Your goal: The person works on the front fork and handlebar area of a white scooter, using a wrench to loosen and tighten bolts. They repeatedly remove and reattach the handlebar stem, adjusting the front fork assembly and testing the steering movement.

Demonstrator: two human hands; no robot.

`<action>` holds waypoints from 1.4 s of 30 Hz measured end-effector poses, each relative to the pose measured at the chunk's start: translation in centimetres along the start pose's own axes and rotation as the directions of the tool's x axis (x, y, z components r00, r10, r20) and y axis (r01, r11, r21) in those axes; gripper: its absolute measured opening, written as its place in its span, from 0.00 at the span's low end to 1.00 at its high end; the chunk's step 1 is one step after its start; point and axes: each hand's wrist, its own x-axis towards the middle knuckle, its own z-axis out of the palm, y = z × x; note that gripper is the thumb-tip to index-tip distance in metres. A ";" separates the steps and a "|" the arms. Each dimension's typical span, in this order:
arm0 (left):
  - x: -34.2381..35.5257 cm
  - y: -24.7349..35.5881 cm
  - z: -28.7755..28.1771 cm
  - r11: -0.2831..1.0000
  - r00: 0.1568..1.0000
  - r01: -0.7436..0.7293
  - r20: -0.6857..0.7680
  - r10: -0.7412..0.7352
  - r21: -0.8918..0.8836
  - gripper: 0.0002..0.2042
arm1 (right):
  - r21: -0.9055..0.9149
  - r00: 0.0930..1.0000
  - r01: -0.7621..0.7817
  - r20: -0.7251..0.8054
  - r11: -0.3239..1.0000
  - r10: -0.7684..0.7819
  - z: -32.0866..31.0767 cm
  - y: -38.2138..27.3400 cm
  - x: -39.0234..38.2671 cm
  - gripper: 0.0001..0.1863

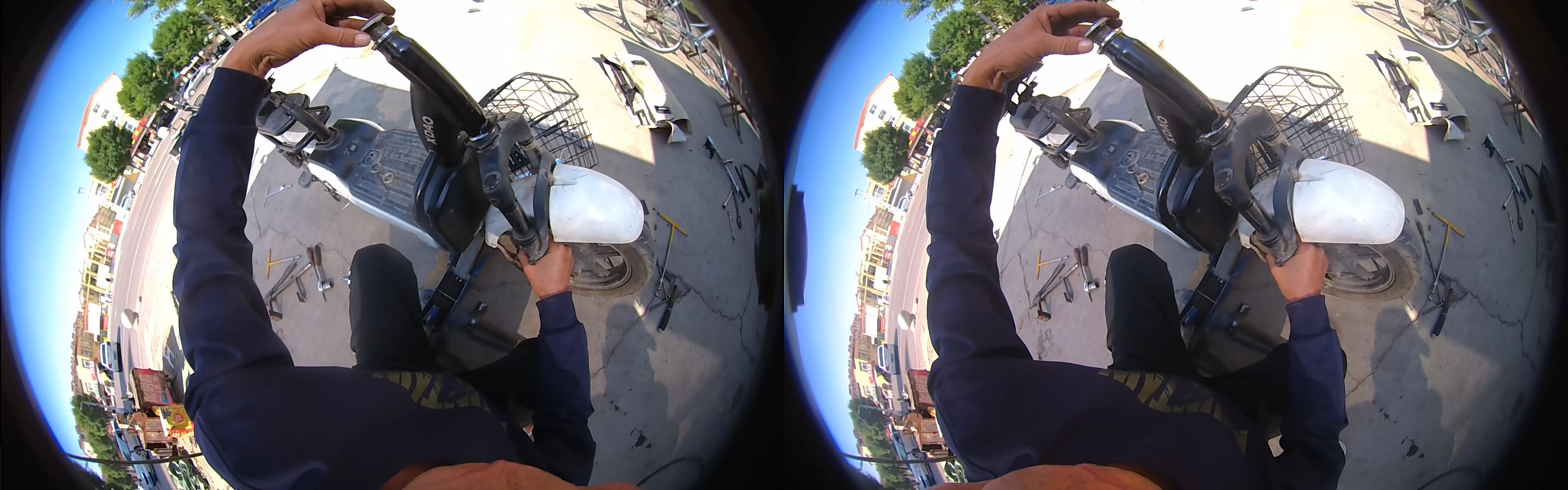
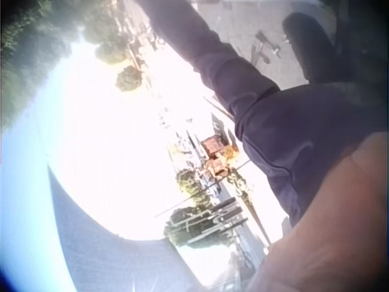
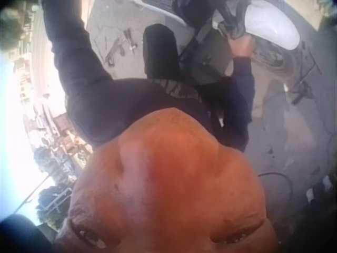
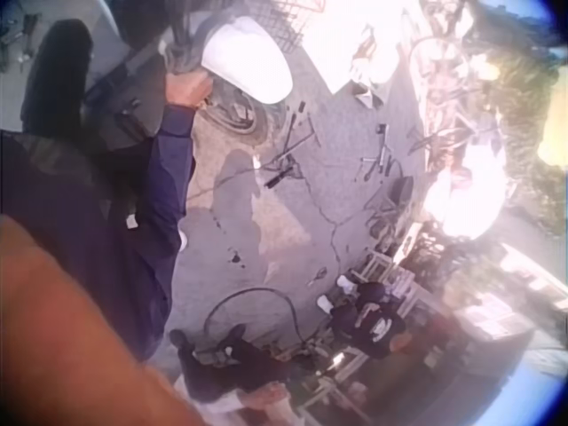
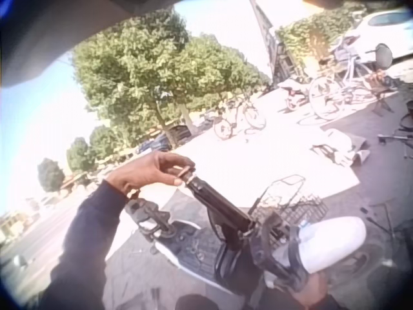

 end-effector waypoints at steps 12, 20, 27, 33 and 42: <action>-1.0 0.3 -0.3 0.998 0.992 -0.066 0.105 0.066 -0.006 0.28 | -0.018 0.999 0.031 -0.042 0.999 -0.032 0.1 -0.3 0.0 0.23; -0.3 0.3 -1.1 0.996 0.982 -0.058 0.184 0.045 0.068 0.29 | 0.007 0.998 0.017 -0.055 1.000 -0.016 -0.3 -0.9 0.1 0.19; -0.2 -1.4 -1.1 0.998 0.998 -0.063 0.005 0.063 0.017 0.30 | -0.038 1.000 -0.001 0.013 0.999 0.001 0.2 0.5 -0.1 0.32; -0.1 -1.9 -0.7 0.996 0.997 -0.080 0.019 0.081 -0.034 0.26 | -0.031 1.000 -0.008 0.022 0.999 0.009 0.2 0.4 0.0 0.32; -0.2 -1.6 -0.6 0.999 0.999 -0.027 -0.022 0.027 -0.030 0.23 | -0.004 1.000 0.013 -0.017 1.000 -0.013 -0.1 -0.4 0.0 0.23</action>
